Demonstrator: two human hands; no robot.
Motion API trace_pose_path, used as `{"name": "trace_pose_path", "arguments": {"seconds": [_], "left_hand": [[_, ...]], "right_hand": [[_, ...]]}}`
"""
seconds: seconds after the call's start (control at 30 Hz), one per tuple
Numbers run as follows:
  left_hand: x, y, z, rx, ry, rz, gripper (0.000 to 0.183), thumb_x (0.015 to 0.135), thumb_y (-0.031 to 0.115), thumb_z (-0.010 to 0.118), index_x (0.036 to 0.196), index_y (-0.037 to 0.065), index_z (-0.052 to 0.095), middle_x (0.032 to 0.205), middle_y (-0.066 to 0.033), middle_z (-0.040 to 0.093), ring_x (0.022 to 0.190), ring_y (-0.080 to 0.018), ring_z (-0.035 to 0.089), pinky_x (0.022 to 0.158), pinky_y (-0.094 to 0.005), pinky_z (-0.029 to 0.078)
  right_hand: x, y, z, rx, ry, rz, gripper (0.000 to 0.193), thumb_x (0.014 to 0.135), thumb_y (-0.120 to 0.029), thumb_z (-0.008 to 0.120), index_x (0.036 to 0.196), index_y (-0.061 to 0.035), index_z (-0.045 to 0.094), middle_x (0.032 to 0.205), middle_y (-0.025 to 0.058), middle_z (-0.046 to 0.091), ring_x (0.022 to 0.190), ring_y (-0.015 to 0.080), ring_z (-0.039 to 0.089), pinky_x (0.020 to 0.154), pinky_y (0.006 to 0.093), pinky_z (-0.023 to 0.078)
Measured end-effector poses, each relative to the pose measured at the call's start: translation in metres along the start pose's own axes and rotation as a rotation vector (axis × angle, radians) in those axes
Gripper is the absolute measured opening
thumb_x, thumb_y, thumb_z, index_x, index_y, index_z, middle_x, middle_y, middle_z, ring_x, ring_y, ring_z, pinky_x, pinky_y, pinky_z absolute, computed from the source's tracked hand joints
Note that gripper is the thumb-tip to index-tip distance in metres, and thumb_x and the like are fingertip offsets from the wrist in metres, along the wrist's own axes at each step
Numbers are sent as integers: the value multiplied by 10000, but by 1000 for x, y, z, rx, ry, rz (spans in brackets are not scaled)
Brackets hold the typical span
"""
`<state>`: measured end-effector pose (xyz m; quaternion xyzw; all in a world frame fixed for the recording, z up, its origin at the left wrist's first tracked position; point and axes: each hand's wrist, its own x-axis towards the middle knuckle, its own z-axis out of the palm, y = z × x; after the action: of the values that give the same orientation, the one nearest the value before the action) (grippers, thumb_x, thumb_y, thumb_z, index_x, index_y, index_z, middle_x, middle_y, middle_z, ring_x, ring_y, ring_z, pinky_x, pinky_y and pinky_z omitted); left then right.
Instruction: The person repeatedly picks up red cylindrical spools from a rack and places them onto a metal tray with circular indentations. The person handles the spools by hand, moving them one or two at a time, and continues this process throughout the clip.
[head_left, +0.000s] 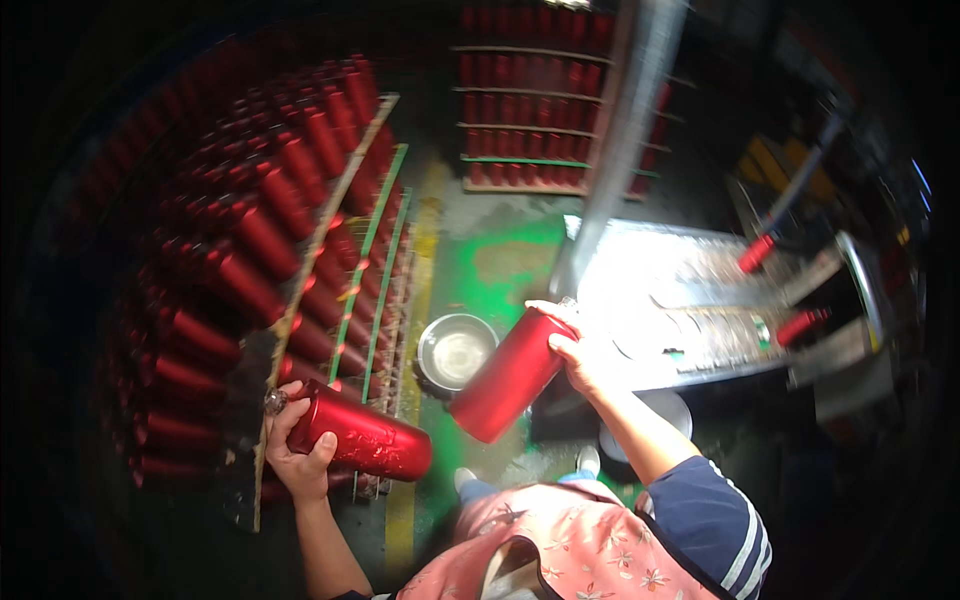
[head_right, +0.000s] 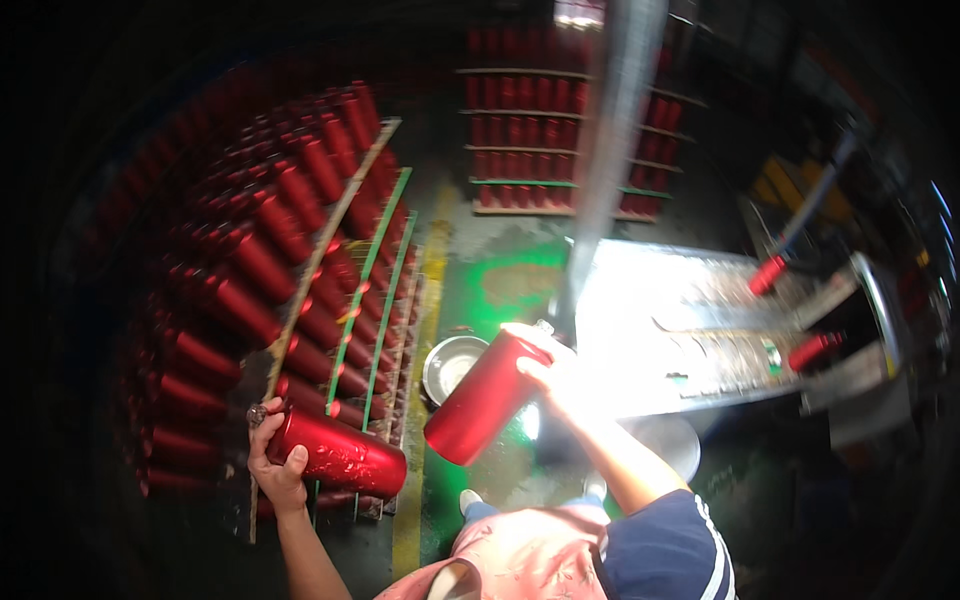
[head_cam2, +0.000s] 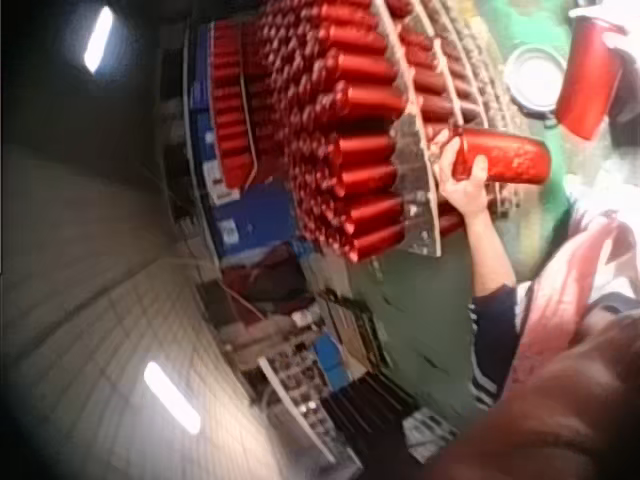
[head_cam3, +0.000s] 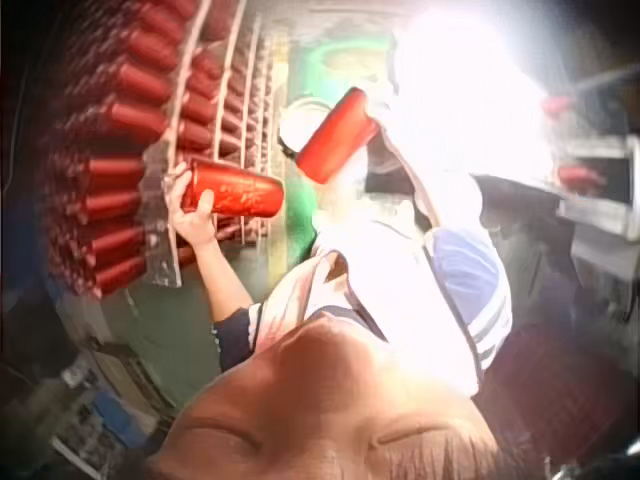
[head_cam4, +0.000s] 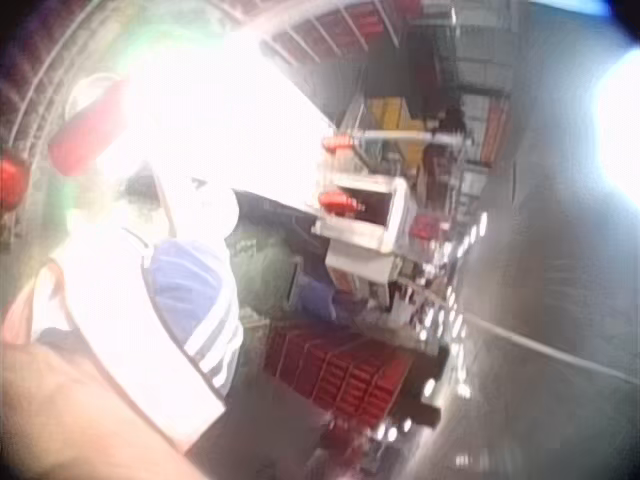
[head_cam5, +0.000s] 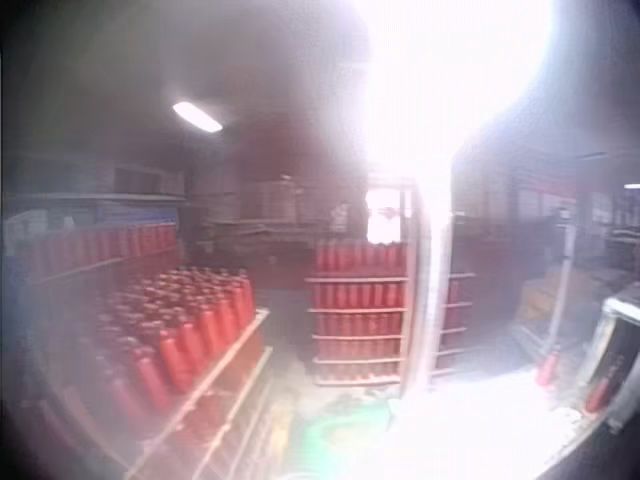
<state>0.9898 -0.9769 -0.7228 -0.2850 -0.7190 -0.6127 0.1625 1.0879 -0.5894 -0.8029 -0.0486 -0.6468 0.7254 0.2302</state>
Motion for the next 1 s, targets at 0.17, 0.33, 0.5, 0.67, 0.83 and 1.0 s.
{"name": "trace_pose_path", "arguments": {"seconds": [0.17,0.33,0.5,0.67,0.83,1.0], "left_hand": [[-61,-24,228,-821,-348,-730,556,782,221,775,1247,-21,589,1205,-164,644,1045,-278,670,932,-416,562],[-146,-20,462,-907,-853,-1542,393,899,333,640,1121,9,630,1019,-121,683,896,-224,683,766,-380,591],[-261,-51,606,-781,-1291,-1491,321,979,352,478,998,54,597,942,-116,673,757,-267,658,651,-409,563],[-312,-78,682,-838,-1757,-1279,306,984,336,474,938,67,613,942,-139,670,777,-291,644,687,-437,553],[-323,-63,732,-930,-1301,-1802,348,991,362,506,1054,54,653,1032,-164,688,854,-302,673,752,-456,568],[-216,77,869,-609,-1130,-1118,318,960,205,617,1218,19,642,1123,-113,676,927,-245,672,870,-347,555]], "right_hand": [[-166,61,-229,182,368,385,479,890,-255,648,1301,-13,612,1203,103,660,1106,187,615,1008,342,473],[-286,89,-367,640,552,626,462,960,-294,544,1366,-74,547,1243,159,637,1120,266,644,985,425,534],[-338,151,-431,994,539,783,443,979,-346,477,1347,-111,552,1238,190,649,1111,304,656,960,456,543],[-372,165,-456,1404,611,609,406,1000,-389,415,1252,-130,599,1197,218,674,994,315,690,871,453,574],[-372,106,-532,1192,803,629,423,1002,-417,417,1291,-149,571,1214,220,666,1003,328,683,878,448,568],[-342,13,-712,340,1177,152,388,952,-137,573,1330,-59,615,1032,59,680,1000,138,637,924,312,512]]}}
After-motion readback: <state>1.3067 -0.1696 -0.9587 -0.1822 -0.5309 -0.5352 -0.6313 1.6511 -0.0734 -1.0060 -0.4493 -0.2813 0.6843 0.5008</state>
